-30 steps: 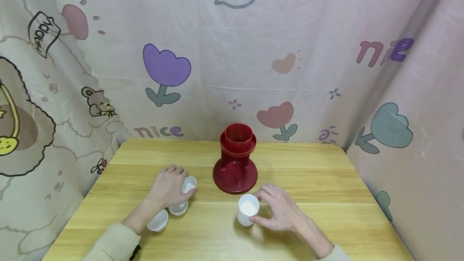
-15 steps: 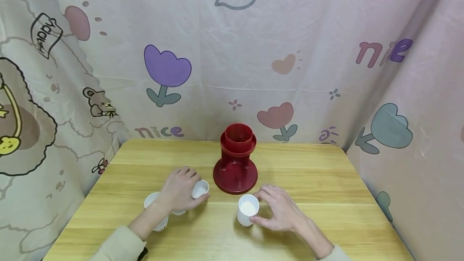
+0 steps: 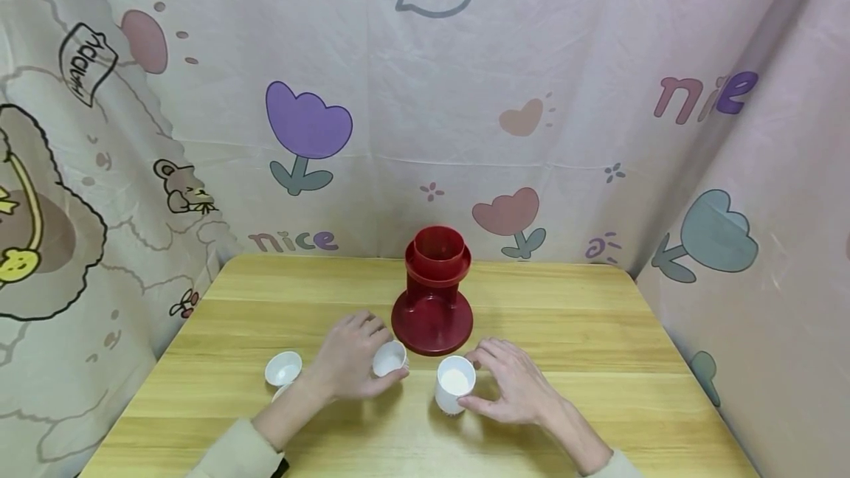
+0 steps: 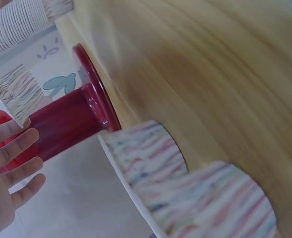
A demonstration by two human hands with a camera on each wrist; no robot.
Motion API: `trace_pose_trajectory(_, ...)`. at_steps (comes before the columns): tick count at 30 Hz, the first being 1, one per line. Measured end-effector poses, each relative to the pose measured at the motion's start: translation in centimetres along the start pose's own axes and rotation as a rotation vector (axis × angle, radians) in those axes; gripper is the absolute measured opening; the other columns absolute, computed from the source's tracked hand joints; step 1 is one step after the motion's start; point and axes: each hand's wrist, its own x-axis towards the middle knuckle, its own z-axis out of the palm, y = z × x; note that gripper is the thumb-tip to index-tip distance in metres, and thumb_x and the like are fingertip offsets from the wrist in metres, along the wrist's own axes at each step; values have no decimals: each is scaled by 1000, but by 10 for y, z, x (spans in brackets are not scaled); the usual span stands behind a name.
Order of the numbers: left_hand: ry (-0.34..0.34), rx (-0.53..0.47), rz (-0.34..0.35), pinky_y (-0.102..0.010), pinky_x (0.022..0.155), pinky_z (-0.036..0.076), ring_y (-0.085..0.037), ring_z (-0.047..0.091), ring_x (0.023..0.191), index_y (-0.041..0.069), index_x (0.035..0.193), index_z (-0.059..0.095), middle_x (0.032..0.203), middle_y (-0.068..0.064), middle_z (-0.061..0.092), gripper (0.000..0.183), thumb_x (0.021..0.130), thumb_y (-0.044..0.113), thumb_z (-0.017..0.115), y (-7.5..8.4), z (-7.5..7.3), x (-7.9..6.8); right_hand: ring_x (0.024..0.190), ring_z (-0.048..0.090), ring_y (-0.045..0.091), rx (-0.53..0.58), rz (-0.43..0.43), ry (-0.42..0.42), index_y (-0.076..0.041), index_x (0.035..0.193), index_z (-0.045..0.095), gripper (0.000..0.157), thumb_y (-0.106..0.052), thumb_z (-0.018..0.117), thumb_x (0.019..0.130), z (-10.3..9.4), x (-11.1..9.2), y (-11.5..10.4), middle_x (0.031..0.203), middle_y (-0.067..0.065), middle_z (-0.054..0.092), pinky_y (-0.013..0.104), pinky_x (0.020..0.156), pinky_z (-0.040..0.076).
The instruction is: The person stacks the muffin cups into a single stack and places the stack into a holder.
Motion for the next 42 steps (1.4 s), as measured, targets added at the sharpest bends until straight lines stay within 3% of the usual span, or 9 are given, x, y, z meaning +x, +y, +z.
trace_pose_trajectory(6,105,-59,65,-33,80,60,-17,66,95,22,95,74,94,5,73,51,80,71,74,8,-1,9,88,60,3,1,1,4,-24,110,69,44,-62,74,88,0,0,1,96,-16,63,20,79,52)
trace_pose_trajectory(13,178,-136,118,-30,79,59,-15,67,92,21,97,75,93,6,73,51,80,68,74,16,-3,17,88,60,3,-6,-7,3,-25,111,69,44,-62,75,88,1,1,2,96,-17,63,21,79,53)
trace_pose_trajectory(21,274,-215,154,-23,75,59,-12,65,89,20,97,75,92,6,72,51,90,69,65,24,1,22,88,62,6,4,-16,-2,-25,109,69,43,-62,75,87,0,3,1,96,-16,64,22,80,53)
trace_pose_trajectory(34,331,-251,178,-19,70,56,-11,65,90,21,96,74,92,7,70,46,88,66,70,39,9,34,89,62,5,12,-2,-11,-26,109,69,43,-59,79,85,-2,3,-1,97,-18,63,19,80,51)
trace_pose_trajectory(42,337,-251,181,-17,71,57,-10,65,89,21,97,75,92,8,70,47,76,62,84,46,12,39,90,60,2,10,7,-21,-27,110,69,43,-59,80,83,-1,2,0,98,-17,63,18,81,51)
